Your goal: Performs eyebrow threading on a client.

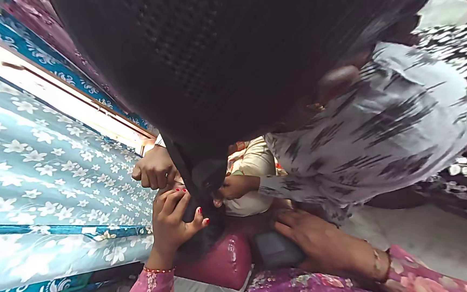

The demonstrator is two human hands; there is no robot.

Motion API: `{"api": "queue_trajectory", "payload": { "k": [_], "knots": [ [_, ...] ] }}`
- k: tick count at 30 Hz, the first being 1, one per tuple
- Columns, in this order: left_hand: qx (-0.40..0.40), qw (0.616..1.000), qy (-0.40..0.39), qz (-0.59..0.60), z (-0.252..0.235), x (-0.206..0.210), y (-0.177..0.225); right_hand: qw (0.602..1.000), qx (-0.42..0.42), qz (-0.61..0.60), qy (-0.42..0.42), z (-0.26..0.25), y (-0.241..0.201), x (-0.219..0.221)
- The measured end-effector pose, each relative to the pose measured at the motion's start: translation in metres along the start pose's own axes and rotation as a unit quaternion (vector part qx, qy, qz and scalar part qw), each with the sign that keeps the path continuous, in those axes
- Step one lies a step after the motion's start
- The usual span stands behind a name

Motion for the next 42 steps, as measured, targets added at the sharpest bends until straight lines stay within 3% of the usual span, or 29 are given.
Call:
{"api": "queue_trajectory", "payload": {
  "k": [26,42],
  "knots": [
    [-0.016,1.0,0.003,0.008,0.0015,-0.0006,-0.0016,1.0,0.002,0.013,0.027,0.0021,-0.0003,0.0042],
    [-0.019,1.0,0.001,0.018,0.0002,-0.0002,0.0005,1.0,0.002,0.003,-0.011,0.002,0.0004,0.0004]
  ]
}}
Point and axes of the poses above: each hand's wrist, its own z-axis away from the middle knuckle, its own x-axis out of the palm, y = z × x, the point moved 1 cm from there along -z, towards the middle knuckle, and after that the axes turned 15 degrees about z, right-handed, at the moved point
